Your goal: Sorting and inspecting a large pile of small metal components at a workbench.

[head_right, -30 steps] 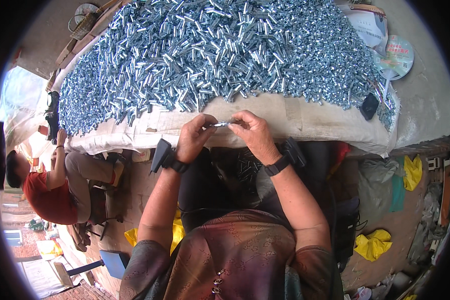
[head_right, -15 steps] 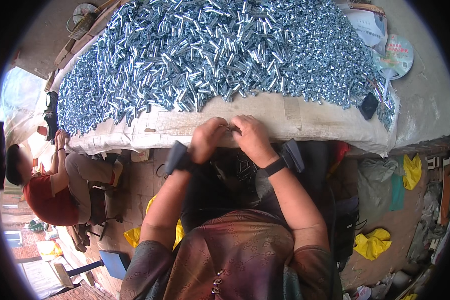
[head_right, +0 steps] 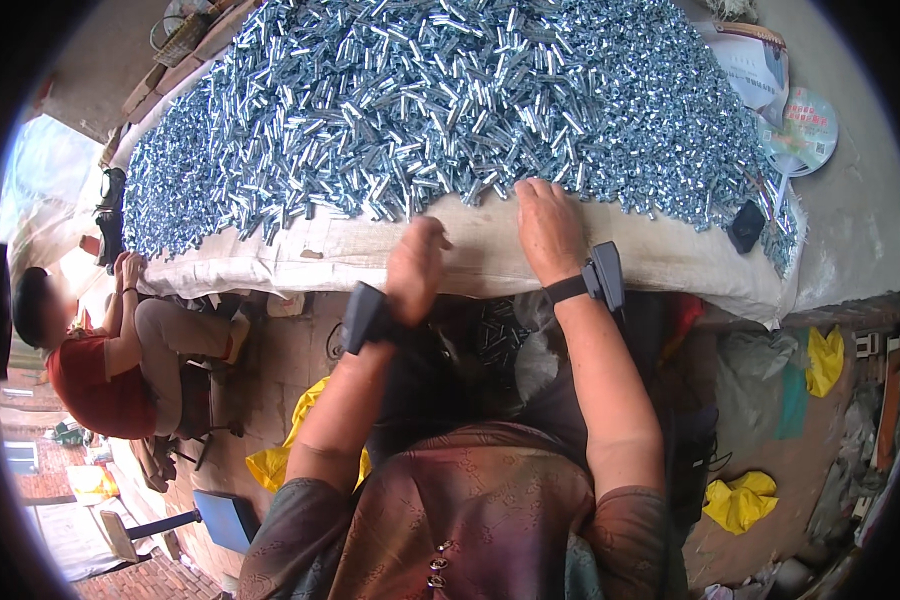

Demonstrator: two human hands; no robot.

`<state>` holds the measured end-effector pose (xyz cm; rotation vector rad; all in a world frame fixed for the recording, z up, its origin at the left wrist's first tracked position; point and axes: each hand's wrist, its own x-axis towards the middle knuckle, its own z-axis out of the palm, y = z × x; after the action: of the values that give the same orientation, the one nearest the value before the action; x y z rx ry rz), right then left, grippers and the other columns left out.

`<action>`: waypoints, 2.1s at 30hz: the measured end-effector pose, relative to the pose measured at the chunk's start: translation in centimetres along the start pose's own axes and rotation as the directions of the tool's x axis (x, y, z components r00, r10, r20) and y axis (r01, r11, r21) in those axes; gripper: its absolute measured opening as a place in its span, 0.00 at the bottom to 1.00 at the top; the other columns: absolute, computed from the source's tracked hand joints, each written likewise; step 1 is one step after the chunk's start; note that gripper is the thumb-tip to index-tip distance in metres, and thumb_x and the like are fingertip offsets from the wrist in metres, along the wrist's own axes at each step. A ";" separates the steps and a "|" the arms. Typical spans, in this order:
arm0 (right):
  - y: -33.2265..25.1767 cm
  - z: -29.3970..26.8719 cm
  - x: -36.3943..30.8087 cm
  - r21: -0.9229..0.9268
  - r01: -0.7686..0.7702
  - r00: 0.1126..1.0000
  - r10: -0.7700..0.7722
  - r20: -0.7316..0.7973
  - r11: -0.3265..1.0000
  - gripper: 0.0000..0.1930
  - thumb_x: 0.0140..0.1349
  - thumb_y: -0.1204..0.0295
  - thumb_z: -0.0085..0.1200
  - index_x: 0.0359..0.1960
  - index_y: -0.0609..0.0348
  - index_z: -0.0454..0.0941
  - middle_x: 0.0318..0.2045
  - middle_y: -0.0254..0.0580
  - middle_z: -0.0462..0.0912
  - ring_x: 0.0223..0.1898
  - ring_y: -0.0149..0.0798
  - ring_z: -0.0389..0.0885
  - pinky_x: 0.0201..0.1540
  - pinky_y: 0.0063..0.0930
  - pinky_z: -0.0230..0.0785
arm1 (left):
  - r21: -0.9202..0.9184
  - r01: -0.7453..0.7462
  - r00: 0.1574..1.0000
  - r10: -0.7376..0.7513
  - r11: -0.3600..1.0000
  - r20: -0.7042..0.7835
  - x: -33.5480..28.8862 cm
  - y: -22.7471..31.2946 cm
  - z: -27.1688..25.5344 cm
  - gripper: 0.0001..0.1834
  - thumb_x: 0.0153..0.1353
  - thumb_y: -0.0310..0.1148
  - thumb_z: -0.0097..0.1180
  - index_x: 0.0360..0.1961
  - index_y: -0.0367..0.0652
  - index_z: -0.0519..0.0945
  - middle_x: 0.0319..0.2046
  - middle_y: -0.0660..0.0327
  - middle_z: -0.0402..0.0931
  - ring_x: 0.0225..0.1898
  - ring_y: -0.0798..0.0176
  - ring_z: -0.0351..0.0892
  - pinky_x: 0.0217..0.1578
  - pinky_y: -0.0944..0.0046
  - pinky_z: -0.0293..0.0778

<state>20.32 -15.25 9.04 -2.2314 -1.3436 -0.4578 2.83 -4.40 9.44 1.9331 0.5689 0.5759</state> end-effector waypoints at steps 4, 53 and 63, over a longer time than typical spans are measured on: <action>-0.3 0.1 0.3 -0.015 0.000 1.000 0.000 0.021 1.000 0.09 0.54 0.74 0.50 0.38 0.56 0.74 0.33 0.38 0.77 0.39 0.43 0.75 0.40 0.36 0.69 | 0.516 -0.181 0.944 0.294 0.837 -0.146 3.1 -1.0 -3.5 0.06 0.59 0.27 0.48 0.37 0.39 0.71 0.28 0.49 0.74 0.32 0.45 0.75 0.32 0.55 0.70; -6.7 -0.9 -4.5 0.891 -0.316 0.847 0.326 0.420 -0.327 0.08 0.57 0.79 0.55 0.39 0.65 0.76 0.33 0.33 0.78 0.35 0.24 0.75 0.42 0.17 0.68 | -0.791 0.200 0.979 -0.097 0.578 0.177 -0.5 1.1 -0.4 0.06 0.61 0.27 0.52 0.38 0.38 0.71 0.31 0.58 0.76 0.31 0.67 0.78 0.23 0.72 0.72; -7.2 -1.2 -4.6 0.917 -0.294 0.864 0.335 0.376 -0.271 0.06 0.59 0.78 0.53 0.37 0.63 0.74 0.33 0.33 0.77 0.34 0.24 0.75 0.40 0.18 0.69 | -0.795 0.117 0.993 -0.043 0.596 0.115 -0.9 0.4 -0.1 0.05 0.61 0.26 0.51 0.37 0.37 0.72 0.32 0.56 0.77 0.32 0.65 0.79 0.25 0.71 0.74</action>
<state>11.72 -16.44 9.33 -0.9265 -0.4419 0.6882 2.08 -5.06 9.74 1.0398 0.2515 0.5570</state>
